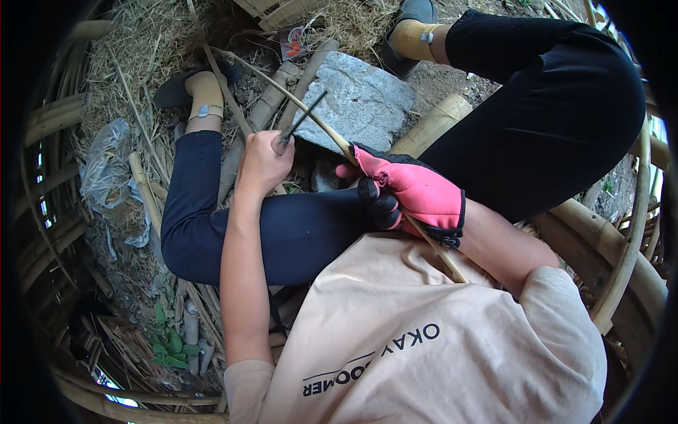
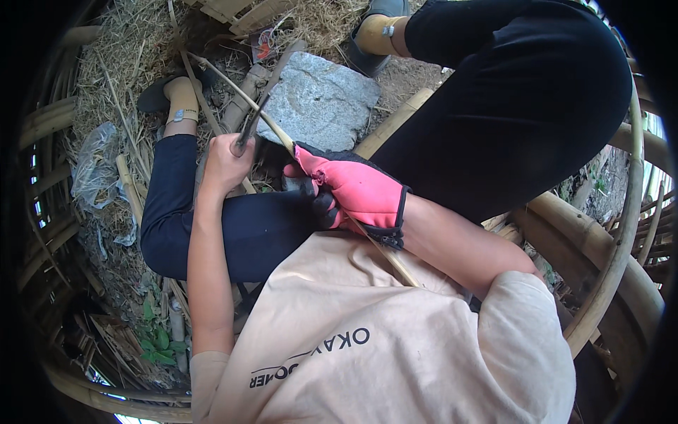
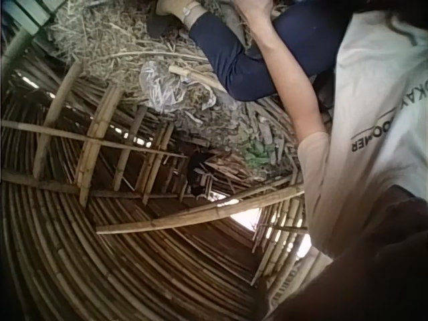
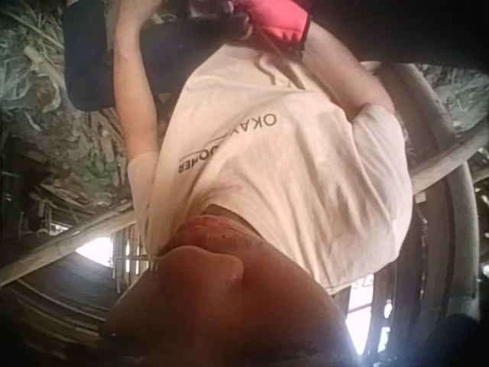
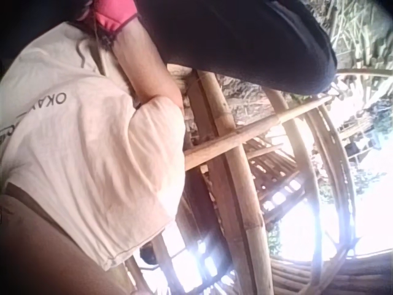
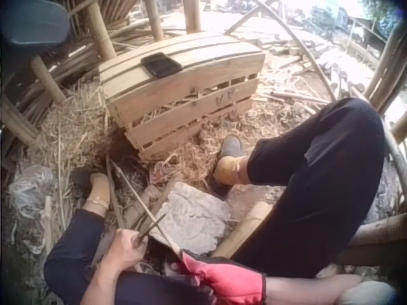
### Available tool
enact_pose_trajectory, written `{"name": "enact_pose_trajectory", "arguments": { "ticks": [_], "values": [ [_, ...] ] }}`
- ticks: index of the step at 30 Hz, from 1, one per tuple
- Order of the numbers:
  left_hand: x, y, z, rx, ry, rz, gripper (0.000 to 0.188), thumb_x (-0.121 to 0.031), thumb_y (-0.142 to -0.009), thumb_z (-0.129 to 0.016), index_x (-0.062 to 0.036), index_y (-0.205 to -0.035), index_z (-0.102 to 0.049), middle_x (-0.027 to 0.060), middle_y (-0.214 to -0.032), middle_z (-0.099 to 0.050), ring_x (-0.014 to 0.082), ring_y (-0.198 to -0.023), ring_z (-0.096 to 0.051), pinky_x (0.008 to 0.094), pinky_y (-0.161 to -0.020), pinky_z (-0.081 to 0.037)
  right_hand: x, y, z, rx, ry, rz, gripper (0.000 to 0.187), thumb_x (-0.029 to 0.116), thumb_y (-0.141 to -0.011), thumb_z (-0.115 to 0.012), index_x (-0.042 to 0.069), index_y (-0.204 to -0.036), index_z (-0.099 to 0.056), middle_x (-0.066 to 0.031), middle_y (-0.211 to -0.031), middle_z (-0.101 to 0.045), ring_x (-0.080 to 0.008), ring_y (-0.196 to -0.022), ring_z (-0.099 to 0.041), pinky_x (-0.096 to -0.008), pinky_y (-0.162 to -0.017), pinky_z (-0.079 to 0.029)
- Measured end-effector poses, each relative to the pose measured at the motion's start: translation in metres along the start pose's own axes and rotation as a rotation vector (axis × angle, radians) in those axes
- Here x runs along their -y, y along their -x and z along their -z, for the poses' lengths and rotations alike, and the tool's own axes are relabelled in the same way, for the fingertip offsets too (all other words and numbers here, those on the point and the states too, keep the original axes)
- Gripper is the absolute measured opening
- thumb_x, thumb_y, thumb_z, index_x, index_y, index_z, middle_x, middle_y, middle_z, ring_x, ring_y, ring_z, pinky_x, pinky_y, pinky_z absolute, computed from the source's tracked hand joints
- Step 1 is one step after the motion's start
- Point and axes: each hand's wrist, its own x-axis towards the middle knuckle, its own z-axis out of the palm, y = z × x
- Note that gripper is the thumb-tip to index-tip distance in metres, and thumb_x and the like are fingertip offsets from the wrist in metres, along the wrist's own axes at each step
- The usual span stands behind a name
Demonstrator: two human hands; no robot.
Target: The person whittles and sharpens the end of a thin bamboo stick using a blade.
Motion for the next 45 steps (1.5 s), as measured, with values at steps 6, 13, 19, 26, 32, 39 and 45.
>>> {"name": "enact_pose_trajectory", "arguments": {
  "ticks": [6, 13, 19, 26, 32, 39, 45],
  "values": [
    [0.033, -0.013, 0.013, -0.108, -0.119, 0.181, 0.026, -0.016, -0.089, -0.066, 0.0058, -0.075, -0.062, 0.0236, -0.063, -0.059, 0.0439, -0.061, -0.061, 0.0445, -0.062, -0.049, 0.002, 0.001, -0.001, 0.047, -0.036, -0.029, 0.048, 0.046, -0.104, -0.059, 0.005, -0.128, -0.057, 0.0062, -0.068, -0.057, -0.0025, -0.046, -0.047, -0.0168, -0.042, -0.039],
    [-0.015, 0.004, 0.01, 0.096, 0.038, 0.073, 0.032, -0.02, -0.091, -0.07, 0.0052, -0.075, -0.059, 0.0186, -0.058, -0.053, 0.0272, -0.051, -0.044, 0.04, -0.057, -0.044, 0.001, 0.0, 0.005, 0.047, -0.064, -0.002, 0.045, 0.044, -0.105, -0.059, 0.005, -0.127, -0.058, 0.0057, -0.067, -0.058, -0.0036, -0.046, -0.049, -0.0179, -0.041, -0.04],
    [-0.022, 0.007, 0.007, 0.146, -0.007, 0.039, 0.038, -0.023, -0.093, -0.069, 0.0047, -0.071, -0.055, 0.0223, -0.06, -0.052, 0.0434, -0.057, -0.048, 0.0438, -0.057, -0.043, 0.001, -0.003, 0.002, 0.009, -0.015, -0.011, 0.048, 0.052, -0.103, -0.06, 0.009, -0.123, -0.059, 0.0103, -0.065, -0.051, -0.0014, -0.045, -0.043, -0.0187, -0.04, -0.033],
    [0.031, -0.014, 0.012, -0.064, -0.168, 0.246, 0.028, -0.021, -0.091, -0.064, 0.0034, -0.077, -0.065, 0.0269, -0.072, -0.062, 0.0462, -0.072, -0.065, 0.0479, -0.064, -0.05, -0.001, -0.006, 0.007, 0.048, -0.062, -0.031, 0.046, 0.047, -0.104, -0.059, 0.007, -0.126, -0.057, 0.0081, -0.065, -0.053, -0.0027, -0.045, -0.046, -0.0187, -0.04, -0.037],
    [0.022, -0.004, 0.012, -0.058, -0.045, 0.235, 0.029, -0.019, -0.091, -0.068, 0.0041, -0.074, -0.062, 0.0246, -0.065, -0.059, 0.0432, -0.065, -0.064, 0.0458, -0.06, -0.048, -0.001, -0.005, 0.008, 0.119, -0.085, -0.015, 0.045, 0.043, -0.104, -0.061, 0.005, -0.128, -0.057, 0.0058, -0.067, -0.058, -0.0032, -0.048, -0.052, -0.0181, -0.042, -0.043],
    [-0.028, 0.015, -0.003, 0.042, 0.101, -0.049, 0.043, -0.021, -0.095, -0.07, 0.0031, -0.067, -0.048, 0.0124, -0.055, -0.04, 0.0195, -0.051, -0.033, 0.0394, -0.051, -0.034, 0.001, 0.002, -0.001, 0.011, -0.073, 0.04, 0.045, 0.043, -0.104, -0.062, 0.002, -0.122, -0.061, 0.006, -0.068, -0.06, -0.0029, -0.049, -0.054, -0.018, -0.044, -0.045],
    [-0.028, 0.013, -0.003, 0.038, 0.108, -0.088, 0.044, -0.021, -0.096, -0.069, 0.0018, -0.066, -0.047, 0.0115, -0.055, -0.038, 0.0188, -0.051, -0.032, 0.0386, -0.05, -0.033, 0.004, 0.003, 0.0, 0.043, 0.002, 0.025, 0.047, 0.053, -0.103, -0.059, 0.008, -0.113, -0.06, 0.0076, -0.065, -0.05, -0.0048, -0.04, -0.039, -0.0203, -0.037, -0.033]
  ]
}}
